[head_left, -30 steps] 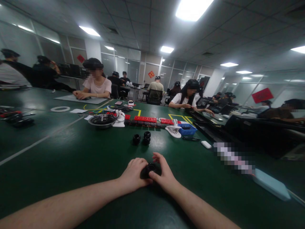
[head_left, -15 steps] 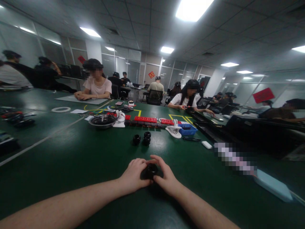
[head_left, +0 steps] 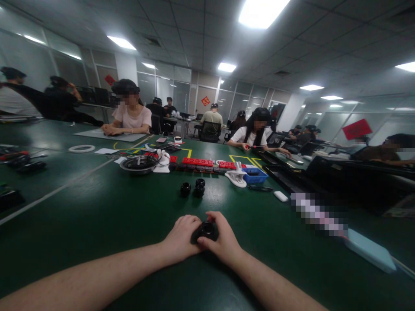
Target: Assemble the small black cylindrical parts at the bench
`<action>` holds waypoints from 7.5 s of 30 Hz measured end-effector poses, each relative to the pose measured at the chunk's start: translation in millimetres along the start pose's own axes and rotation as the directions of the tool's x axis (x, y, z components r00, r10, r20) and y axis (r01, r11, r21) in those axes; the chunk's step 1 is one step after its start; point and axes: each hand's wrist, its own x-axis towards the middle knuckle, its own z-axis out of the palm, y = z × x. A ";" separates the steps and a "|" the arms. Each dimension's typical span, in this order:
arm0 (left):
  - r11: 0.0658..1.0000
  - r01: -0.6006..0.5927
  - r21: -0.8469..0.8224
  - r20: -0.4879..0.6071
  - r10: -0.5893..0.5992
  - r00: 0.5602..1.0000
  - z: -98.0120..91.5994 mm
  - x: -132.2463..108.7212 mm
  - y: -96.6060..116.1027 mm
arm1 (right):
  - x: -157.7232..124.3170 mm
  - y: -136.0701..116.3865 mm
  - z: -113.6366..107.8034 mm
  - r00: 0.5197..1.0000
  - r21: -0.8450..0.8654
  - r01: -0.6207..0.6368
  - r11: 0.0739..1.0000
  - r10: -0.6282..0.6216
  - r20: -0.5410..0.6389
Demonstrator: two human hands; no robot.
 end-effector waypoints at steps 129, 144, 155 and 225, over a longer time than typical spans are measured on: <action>1.000 -0.006 0.004 0.018 0.006 1.000 -3.9 -1.0 1.7 | -2.3 0.1 -14.7 0.996 0.082 0.043 0.996 -0.049 0.069; 1.000 -0.007 0.008 0.018 0.007 1.000 -3.6 -0.6 2.9 | 0.6 0.5 -0.8 0.999 -0.082 0.008 0.997 -0.012 -0.039; 1.000 -0.014 -0.010 0.024 0.015 1.000 -4.3 -1.3 1.4 | -0.9 -7.4 -21.9 0.987 0.101 0.062 0.993 -0.075 0.139; 1.000 -0.015 0.015 0.013 0.015 1.000 -1.6 -1.5 0.9 | -1.8 -3.5 -13.1 0.993 0.163 0.032 0.986 -0.050 0.105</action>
